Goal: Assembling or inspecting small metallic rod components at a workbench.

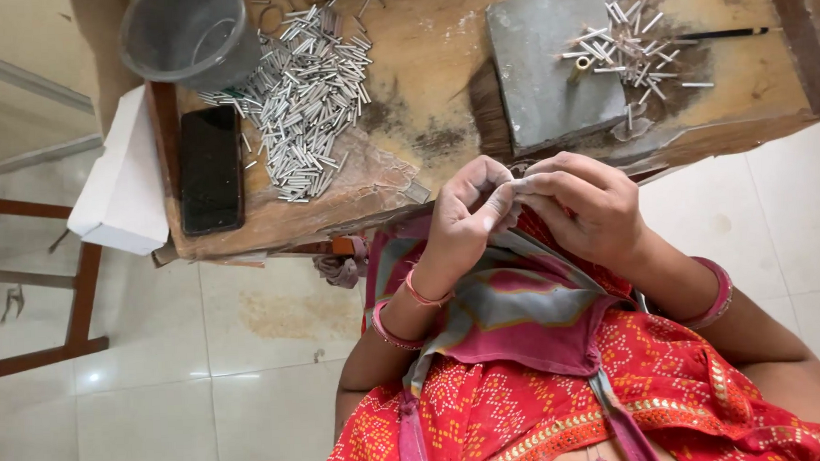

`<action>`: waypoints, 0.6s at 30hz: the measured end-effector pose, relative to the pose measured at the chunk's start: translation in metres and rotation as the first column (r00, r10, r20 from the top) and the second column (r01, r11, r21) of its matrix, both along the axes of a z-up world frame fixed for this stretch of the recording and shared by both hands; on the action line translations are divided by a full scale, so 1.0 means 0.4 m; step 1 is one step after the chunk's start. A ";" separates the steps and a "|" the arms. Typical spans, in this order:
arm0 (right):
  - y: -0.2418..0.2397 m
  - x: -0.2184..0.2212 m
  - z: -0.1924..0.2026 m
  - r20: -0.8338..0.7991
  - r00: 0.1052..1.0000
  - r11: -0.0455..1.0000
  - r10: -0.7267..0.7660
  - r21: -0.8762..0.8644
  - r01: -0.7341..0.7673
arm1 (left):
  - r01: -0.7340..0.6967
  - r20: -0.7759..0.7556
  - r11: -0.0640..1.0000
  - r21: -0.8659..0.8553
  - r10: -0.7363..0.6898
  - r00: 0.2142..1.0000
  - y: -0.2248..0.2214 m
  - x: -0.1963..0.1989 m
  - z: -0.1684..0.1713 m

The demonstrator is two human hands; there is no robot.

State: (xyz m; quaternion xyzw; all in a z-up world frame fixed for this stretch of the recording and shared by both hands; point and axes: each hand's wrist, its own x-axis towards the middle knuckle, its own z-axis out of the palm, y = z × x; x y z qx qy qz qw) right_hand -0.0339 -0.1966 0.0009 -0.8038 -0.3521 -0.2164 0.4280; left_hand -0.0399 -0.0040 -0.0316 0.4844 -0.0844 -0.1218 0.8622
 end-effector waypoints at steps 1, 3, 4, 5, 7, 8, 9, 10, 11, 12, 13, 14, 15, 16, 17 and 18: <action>-0.002 0.008 -0.009 -0.011 1.000 1.000 0.004 0.006 -0.004 | -0.002 0.065 0.990 0.143 -0.008 0.998 0.007 0.011 0.015; -0.007 0.027 -0.030 -0.021 1.000 1.000 0.010 0.014 -0.009 | -0.015 0.128 0.958 0.286 -0.023 0.992 0.044 0.040 0.052; -0.010 0.036 -0.042 -0.056 0.998 0.999 0.020 0.031 -0.018 | -0.323 0.410 0.782 0.533 0.096 0.907 0.075 0.057 0.073; -0.015 0.046 -0.054 -0.090 0.996 0.999 0.029 0.046 -0.025 | -0.625 0.675 0.485 0.612 0.091 0.732 0.104 0.076 0.094; -0.030 0.057 -0.074 -0.148 0.988 0.997 0.036 0.079 -0.024 | -0.692 0.709 0.260 0.674 0.038 0.705 0.190 0.093 0.100; -0.038 0.064 -0.085 -0.206 0.978 0.994 0.044 0.111 -0.022 | -0.728 0.729 0.021 0.685 -0.021 0.685 0.233 0.103 0.103; -0.044 0.071 -0.091 -0.209 0.977 0.993 0.045 0.114 -0.021 | -0.726 0.726 0.018 0.687 -0.023 0.687 0.251 0.096 0.110; -0.051 0.078 -0.100 -0.254 0.966 0.992 0.048 0.122 -0.018 | -0.699 0.701 -0.108 0.707 -0.018 0.713 0.270 0.090 0.115; -0.057 0.077 -0.110 -0.307 0.950 0.992 0.054 0.128 -0.015 | -0.653 0.670 -0.233 0.721 -0.007 0.743 0.288 0.075 0.117; -0.055 0.077 -0.108 -0.318 0.947 0.991 0.056 0.130 -0.015 | -0.644 0.661 -0.235 0.728 -0.007 0.750 0.285 0.079 0.108; -0.051 0.077 -0.106 -0.292 0.954 0.990 0.069 0.139 -0.029 | -0.651 0.670 -0.218 0.727 0.019 0.742 0.284 0.077 0.099; -0.047 0.076 -0.101 -0.266 0.960 0.988 0.082 0.148 -0.043 | -0.658 0.678 -0.201 0.726 0.046 0.733 0.283 0.073 0.092; -0.043 0.076 -0.103 -0.262 0.961 0.988 0.086 0.150 -0.048 | -0.661 0.681 -0.204 0.722 0.048 0.730 0.275 0.077 0.079; -0.040 0.074 -0.103 -0.279 0.957 0.988 0.078 0.149 -0.037 | -0.703 0.730 -0.242 0.669 0.035 0.683 0.267 0.081 0.067; -0.041 0.070 -0.101 -0.296 0.953 0.989 0.061 0.146 -0.018 | -0.743 0.774 -0.272 0.612 0.016 0.633 0.254 0.088 0.056; -0.034 0.069 -0.093 -0.292 0.955 0.989 0.057 0.146 -0.015 | -0.746 0.777 -0.269 0.609 0.014 0.629 0.229 0.079 0.058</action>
